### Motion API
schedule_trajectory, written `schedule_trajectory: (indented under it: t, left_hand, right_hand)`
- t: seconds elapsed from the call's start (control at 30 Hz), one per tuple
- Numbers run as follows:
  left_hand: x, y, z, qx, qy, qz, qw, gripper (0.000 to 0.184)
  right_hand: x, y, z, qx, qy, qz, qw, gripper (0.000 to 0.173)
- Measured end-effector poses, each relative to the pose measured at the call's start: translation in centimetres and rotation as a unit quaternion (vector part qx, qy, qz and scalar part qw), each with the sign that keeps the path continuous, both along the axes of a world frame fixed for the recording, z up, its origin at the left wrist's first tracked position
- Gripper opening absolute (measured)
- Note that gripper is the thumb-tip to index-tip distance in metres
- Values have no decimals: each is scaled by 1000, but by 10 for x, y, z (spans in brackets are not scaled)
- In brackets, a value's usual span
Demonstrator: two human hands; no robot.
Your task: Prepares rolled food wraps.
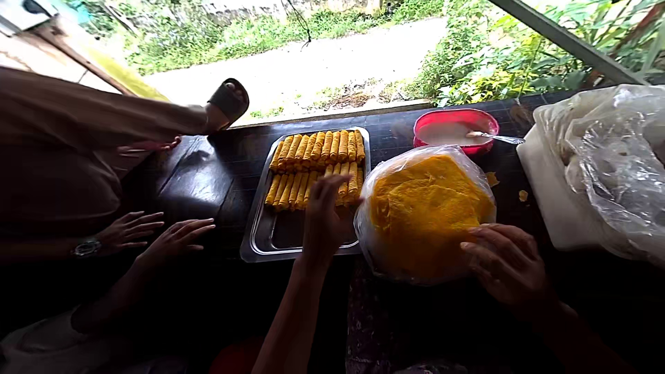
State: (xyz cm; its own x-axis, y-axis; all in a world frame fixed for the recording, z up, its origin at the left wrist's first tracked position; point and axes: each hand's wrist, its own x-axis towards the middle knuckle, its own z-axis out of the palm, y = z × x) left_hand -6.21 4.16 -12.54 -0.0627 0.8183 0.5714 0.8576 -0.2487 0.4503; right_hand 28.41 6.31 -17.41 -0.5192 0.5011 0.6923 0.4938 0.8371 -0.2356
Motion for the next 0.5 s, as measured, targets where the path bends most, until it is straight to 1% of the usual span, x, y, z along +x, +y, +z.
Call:
schedule_trajectory:
  t: [0.07,0.1,0.17,0.23,0.33,0.43,0.47,0.5]
  left_hand:
    - [27,-22,-13,40,53,-122,990,37]
    - [41,-31,-22,45,102,-165,980,32]
    - [60,-42,-38,69,186,-217,956,28]
    - [67,-45,-49,100,209,-233,944,27]
    - [68,-43,-46,117,184,-243,945,21]
    - [73,-36,-28,100,101,-255,956,16]
    - [76,-31,-21,94,66,-259,959,16]
    - [79,-26,-14,89,35,-259,961,18]
  right_hand:
    - [-8,-6,-14,33,-4,5,999,30]
    - [-12,-8,-18,41,0,11,999,30]
    - [-19,-9,-21,53,10,24,998,30]
    - [-25,-8,-19,56,14,35,998,30]
    - [-31,-7,-17,48,18,50,997,35]
    - [-36,-8,-11,19,31,51,998,48]
    - [-40,-8,-5,10,35,47,998,50]
    - [-45,-7,4,4,40,42,998,47]
